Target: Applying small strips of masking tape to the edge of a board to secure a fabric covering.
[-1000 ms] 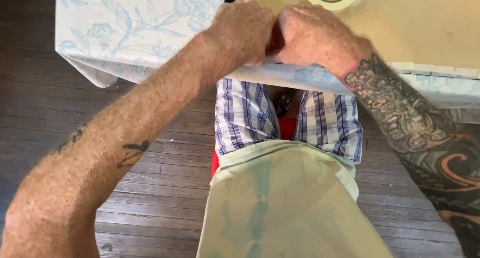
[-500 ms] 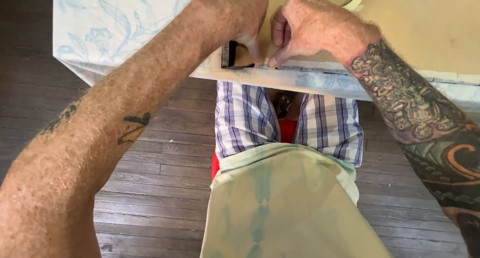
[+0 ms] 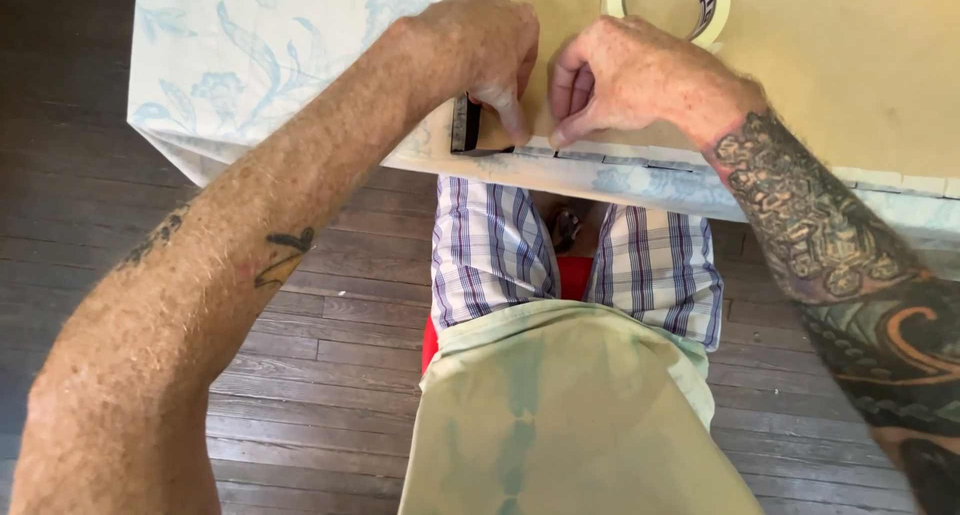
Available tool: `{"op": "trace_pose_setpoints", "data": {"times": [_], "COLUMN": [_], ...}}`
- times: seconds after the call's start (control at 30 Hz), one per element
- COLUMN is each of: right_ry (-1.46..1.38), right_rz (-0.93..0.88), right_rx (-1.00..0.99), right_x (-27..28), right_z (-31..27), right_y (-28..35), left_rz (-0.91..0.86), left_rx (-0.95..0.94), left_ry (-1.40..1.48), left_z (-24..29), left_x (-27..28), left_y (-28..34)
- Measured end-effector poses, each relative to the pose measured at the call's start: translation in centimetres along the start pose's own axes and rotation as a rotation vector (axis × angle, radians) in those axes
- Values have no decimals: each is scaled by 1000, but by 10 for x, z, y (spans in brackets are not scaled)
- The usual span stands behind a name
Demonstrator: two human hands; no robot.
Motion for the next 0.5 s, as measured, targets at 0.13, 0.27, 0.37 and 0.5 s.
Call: {"op": "trace_pose_setpoints", "data": {"times": [0.13,0.27,0.37,0.5], "right_ry": [-175,-157,-96,-108], "right_rz": [84,552,699,849], "right_rx": [165,551,613,608], "right_x": [-19,-64,-80,-91], "right_z": [15,31,23,20], "right_y": [29,66,73,67], "left_rz": [55,57,66,91], "left_rx": [-28,-46,-61,-64], "left_ry": [66,105,70,69], "left_z": [-2,-5,-6,-5], "left_x": [-3,-11,-12,-13], "left_y": [10,7,1,-1]}}
Point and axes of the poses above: each hand's wrist, its own y-axis away from the middle knuckle, its own x-axis out of the back of the hand, z = x × y, the point moved 3 cm from there along -y, towards the middle knuckle, and after that the axes turned 9 degrees about z, right-handed, at the moved point
